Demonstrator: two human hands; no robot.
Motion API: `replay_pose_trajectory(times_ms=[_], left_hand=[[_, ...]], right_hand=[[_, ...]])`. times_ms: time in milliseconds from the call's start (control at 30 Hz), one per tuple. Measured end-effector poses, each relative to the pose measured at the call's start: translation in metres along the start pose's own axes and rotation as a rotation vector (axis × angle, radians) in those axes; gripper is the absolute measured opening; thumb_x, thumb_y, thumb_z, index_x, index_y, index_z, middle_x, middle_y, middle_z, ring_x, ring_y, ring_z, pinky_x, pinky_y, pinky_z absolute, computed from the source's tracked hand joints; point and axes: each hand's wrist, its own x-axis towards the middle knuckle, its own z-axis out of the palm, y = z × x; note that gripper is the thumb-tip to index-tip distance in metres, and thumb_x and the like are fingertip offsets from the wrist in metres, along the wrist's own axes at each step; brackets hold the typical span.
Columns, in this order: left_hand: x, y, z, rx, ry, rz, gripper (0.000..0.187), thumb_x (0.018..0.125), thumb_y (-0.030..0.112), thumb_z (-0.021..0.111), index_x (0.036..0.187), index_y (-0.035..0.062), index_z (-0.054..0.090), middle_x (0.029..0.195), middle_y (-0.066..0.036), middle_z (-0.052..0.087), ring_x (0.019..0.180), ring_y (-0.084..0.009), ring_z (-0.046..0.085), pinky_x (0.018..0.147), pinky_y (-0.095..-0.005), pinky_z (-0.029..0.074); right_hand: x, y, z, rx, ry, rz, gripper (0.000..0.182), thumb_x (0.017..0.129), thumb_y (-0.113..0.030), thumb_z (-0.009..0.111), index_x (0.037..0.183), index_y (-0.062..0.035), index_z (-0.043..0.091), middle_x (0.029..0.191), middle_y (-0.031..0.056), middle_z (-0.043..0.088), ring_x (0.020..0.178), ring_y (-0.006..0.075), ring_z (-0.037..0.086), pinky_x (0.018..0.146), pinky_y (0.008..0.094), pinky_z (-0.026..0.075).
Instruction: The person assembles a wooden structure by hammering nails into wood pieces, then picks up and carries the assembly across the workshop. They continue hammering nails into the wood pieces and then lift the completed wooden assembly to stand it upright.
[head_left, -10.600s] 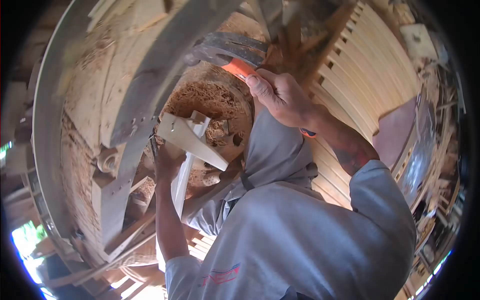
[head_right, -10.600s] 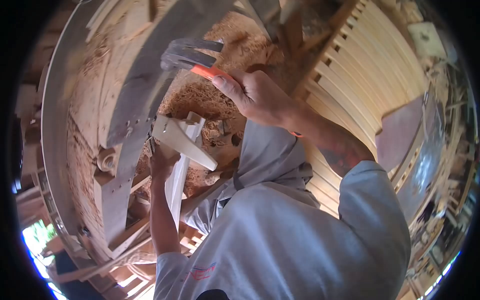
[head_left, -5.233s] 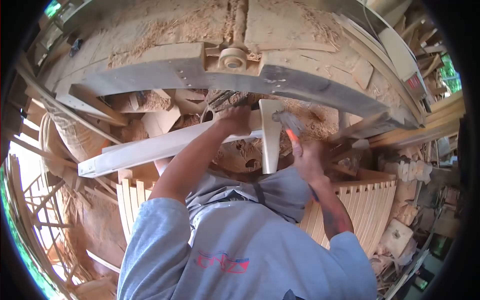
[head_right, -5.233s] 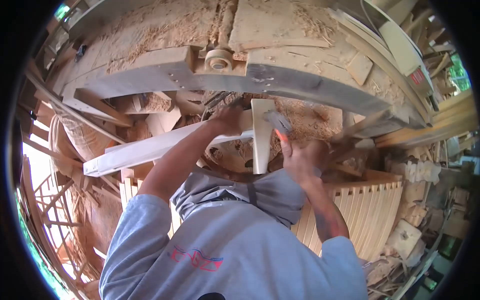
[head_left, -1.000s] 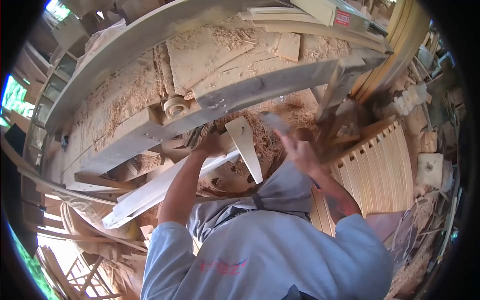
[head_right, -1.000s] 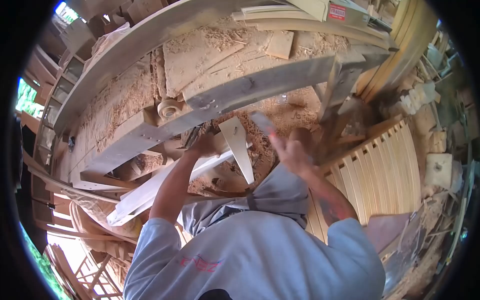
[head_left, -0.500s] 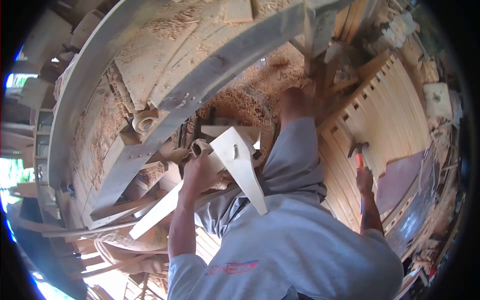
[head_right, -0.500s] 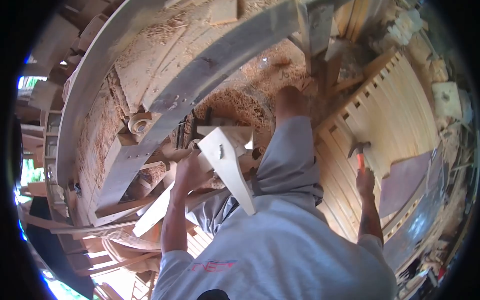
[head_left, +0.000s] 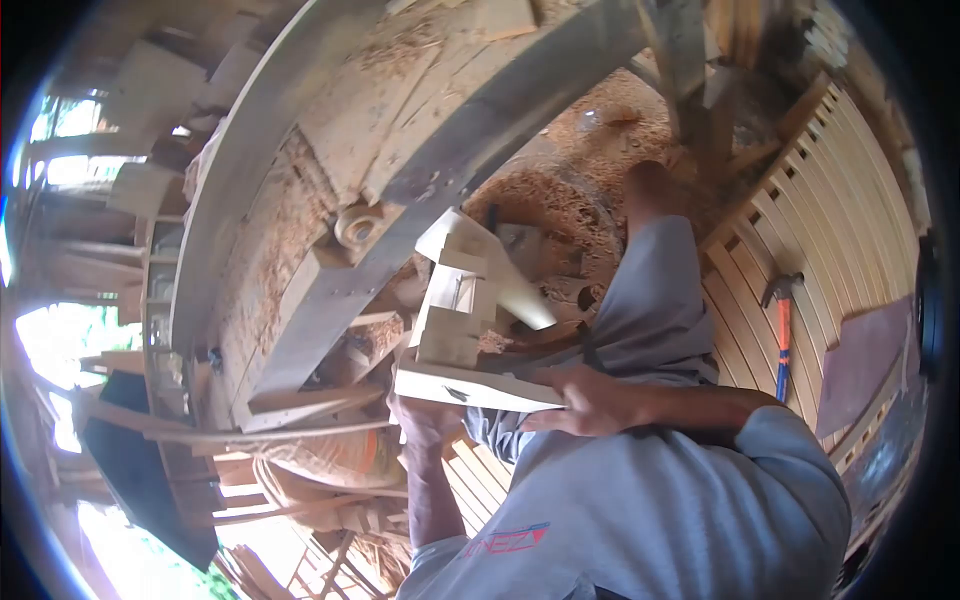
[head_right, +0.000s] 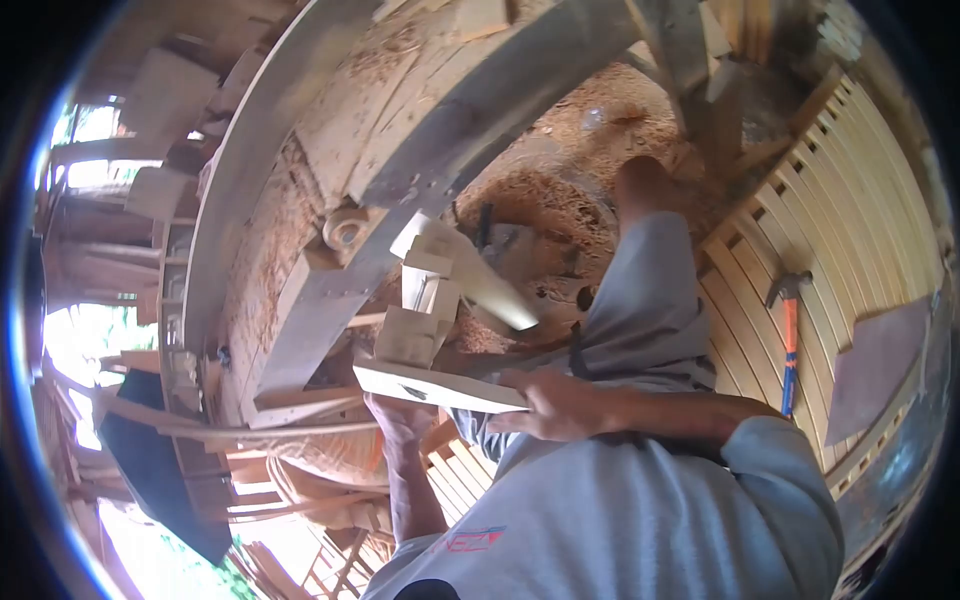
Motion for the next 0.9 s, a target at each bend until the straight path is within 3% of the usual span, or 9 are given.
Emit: replay_pose_trajectory(times_ms=[33, 67, 100, 267, 400, 500, 633, 800, 900], left_hand=[[-0.011, 0.006, -0.001, 0.079, 0.074, 0.002, 0.061, 0.057, 0.026, 0.089, 0.106, 0.0028, 0.063, 0.089, -0.012, 0.069, 0.076, -0.0279, 0.070, 0.070, -0.0357, 0.057], [-0.024, 0.011, 0.001, -0.043, 0.086, -0.160, 0.072, 0.055, 0.031, 0.091, 0.112, 0.0013, 0.059, 0.094, -0.014, 0.068, 0.082, -0.0287, 0.070, 0.074, -0.0367, 0.057], [-0.027, 0.020, 0.000, 0.019, 0.140, -0.086, 0.079, 0.055, 0.033, 0.092, 0.117, -0.0010, 0.056, 0.101, -0.017, 0.066, 0.087, -0.0292, 0.069, 0.075, -0.0369, 0.056], [-0.058, 0.036, 0.010, 0.021, 0.165, -0.046, 0.084, 0.067, 0.051, 0.083, 0.121, -0.0045, 0.050, 0.103, -0.022, 0.062, 0.089, -0.0370, 0.065, 0.077, -0.0432, 0.055], [-0.066, 0.047, 0.013, 0.006, 0.192, -0.087, 0.081, 0.081, 0.060, 0.067, 0.122, -0.0072, 0.049, 0.103, -0.026, 0.061, 0.088, -0.0381, 0.065, 0.075, -0.0435, 0.054], [-0.062, 0.042, 0.007, -0.010, 0.211, -0.080, 0.084, 0.075, 0.058, 0.074, 0.124, -0.0054, 0.049, 0.105, -0.025, 0.061, 0.089, -0.0381, 0.065, 0.076, -0.0423, 0.054], [-0.063, 0.035, -0.007, 0.009, 0.243, -0.120, 0.090, 0.065, 0.055, 0.082, 0.127, -0.0005, 0.049, 0.108, -0.023, 0.061, 0.094, -0.0372, 0.064, 0.081, -0.0405, 0.052], [-0.081, 0.045, -0.023, -0.006, 0.250, -0.337, 0.071, 0.075, 0.039, 0.081, 0.127, 0.0023, 0.050, 0.110, -0.020, 0.061, 0.100, -0.0327, 0.062, 0.086, -0.0387, 0.051], [-0.104, 0.046, -0.029, 0.010, 0.312, -0.368, 0.068, 0.076, 0.036, 0.080, 0.126, 0.0025, 0.050, 0.111, -0.020, 0.061, 0.100, -0.0321, 0.062, 0.086, -0.0385, 0.051]], right_hand=[[-0.009, -0.005, -0.005, -0.093, -0.015, -0.058, 0.052, 0.090, -0.035, 0.068, 0.126, -0.0002, 0.054, 0.096, 0.0224, 0.069, 0.089, 0.0354, 0.068, 0.079, 0.0412, 0.051], [-0.017, -0.021, -0.018, -0.132, -0.108, 0.052, 0.050, 0.091, -0.035, 0.067, 0.124, 0.0003, 0.055, 0.092, 0.0224, 0.069, 0.087, 0.0360, 0.068, 0.077, 0.0425, 0.051], [-0.024, -0.039, -0.035, -0.178, -0.196, 0.161, 0.048, 0.091, -0.035, 0.066, 0.122, 0.0007, 0.055, 0.089, 0.0224, 0.069, 0.085, 0.0366, 0.068, 0.076, 0.0438, 0.051], [-0.053, -0.078, -0.070, -0.500, -0.331, 0.165, 0.042, 0.089, -0.035, 0.069, 0.109, 0.0000, 0.058, 0.076, 0.0193, 0.067, 0.070, 0.0376, 0.067, 0.063, 0.0427, 0.052], [-0.067, -0.100, -0.072, -0.649, -0.367, 0.175, 0.038, 0.091, -0.033, 0.066, 0.107, 0.0007, 0.057, 0.068, 0.0207, 0.064, 0.068, 0.0420, 0.065, 0.065, 0.0477, 0.050], [-0.059, -0.089, -0.064, -0.655, -0.276, 0.075, 0.036, 0.090, -0.033, 0.067, 0.105, -0.0018, 0.058, 0.068, 0.0178, 0.065, 0.065, 0.0378, 0.066, 0.061, 0.0455, 0.051], [-0.017, 0.000, -0.002, -0.239, -0.090, -0.113, 0.032, 0.090, -0.033, 0.069, 0.104, -0.0077, 0.058, 0.072, 0.0135, 0.068, 0.065, 0.0339, 0.068, 0.060, 0.0429, 0.052], [0.048, 0.025, 0.053, -0.210, -0.198, -0.508, 0.034, 0.090, -0.035, 0.068, 0.109, -0.0104, 0.057, 0.081, 0.0113, 0.067, 0.074, 0.0326, 0.068, 0.063, 0.0421, 0.053], [0.051, 0.014, 0.052, -0.318, -0.364, -0.440, 0.033, 0.089, -0.034, 0.068, 0.107, -0.0098, 0.057, 0.082, 0.0106, 0.065, 0.077, 0.0318, 0.068, 0.063, 0.0418, 0.053]])
